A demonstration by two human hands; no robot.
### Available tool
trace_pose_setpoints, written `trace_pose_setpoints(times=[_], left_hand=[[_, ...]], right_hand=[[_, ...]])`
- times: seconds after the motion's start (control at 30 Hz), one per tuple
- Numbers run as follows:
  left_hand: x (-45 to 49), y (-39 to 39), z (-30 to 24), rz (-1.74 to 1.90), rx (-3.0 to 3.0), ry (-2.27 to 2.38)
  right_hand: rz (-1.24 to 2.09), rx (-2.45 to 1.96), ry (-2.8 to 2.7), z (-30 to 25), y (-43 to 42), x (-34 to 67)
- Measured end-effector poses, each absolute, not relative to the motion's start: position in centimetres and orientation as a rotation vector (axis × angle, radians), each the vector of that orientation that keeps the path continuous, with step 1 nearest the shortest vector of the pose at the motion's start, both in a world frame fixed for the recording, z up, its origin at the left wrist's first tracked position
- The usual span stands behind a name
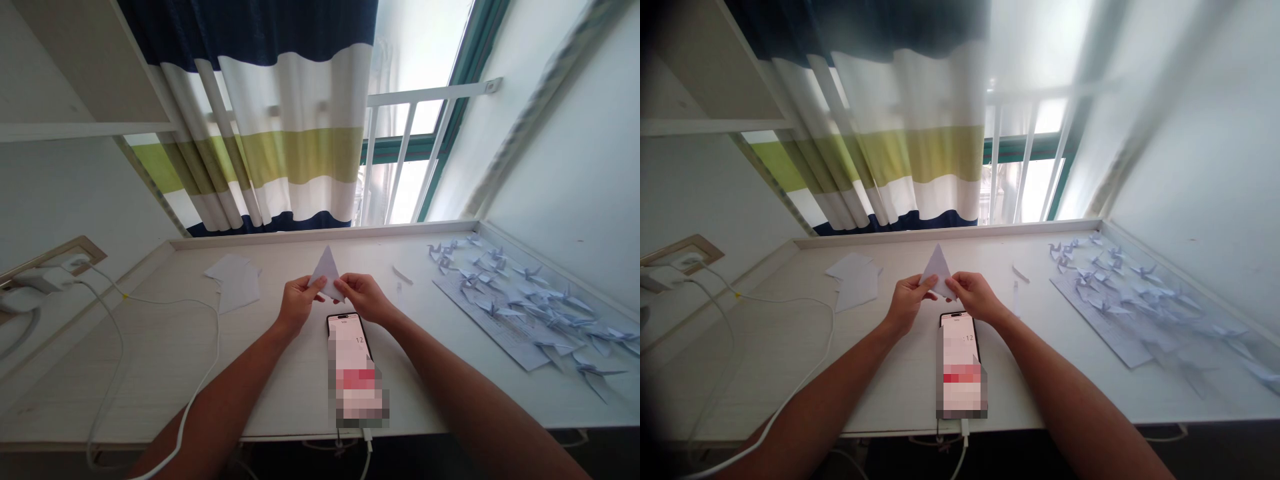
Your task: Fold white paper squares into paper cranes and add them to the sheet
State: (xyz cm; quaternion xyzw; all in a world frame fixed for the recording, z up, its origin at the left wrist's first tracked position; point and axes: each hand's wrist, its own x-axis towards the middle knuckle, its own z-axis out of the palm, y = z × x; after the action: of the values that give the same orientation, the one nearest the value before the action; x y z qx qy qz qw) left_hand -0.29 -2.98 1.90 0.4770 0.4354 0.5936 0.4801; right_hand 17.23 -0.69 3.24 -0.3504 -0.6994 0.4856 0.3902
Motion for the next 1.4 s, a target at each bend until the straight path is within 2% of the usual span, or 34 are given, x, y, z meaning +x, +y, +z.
trace_pose_setpoints(times=[0.5,0.9,1.17,1.27,1.4], left_hand=[[-0.6,-2.8,2.3,1.465,1.233,1.091],[-0.9,-2.7,2.3,1.631,1.122,1.108],[-1.5,-2.0,2.4,1.685,1.040,1.133],[-1.5,-2.0,2.2,1.640,1.086,1.136],[-1.1,-2.2,2.1,1.509,1.191,1.129]], right_hand=[[1.349,-0.861,-1.703,3.5,-1.2,16.7],[1.338,-0.918,-1.763,3.4,-1.3,16.5],[0.995,-1.035,-1.998,3.6,-1.3,16.7],[0.977,-1.026,-2.012,3.7,-1.2,17.0],[1.000,-1.010,-1.763,3.7,-0.6,17.4]])
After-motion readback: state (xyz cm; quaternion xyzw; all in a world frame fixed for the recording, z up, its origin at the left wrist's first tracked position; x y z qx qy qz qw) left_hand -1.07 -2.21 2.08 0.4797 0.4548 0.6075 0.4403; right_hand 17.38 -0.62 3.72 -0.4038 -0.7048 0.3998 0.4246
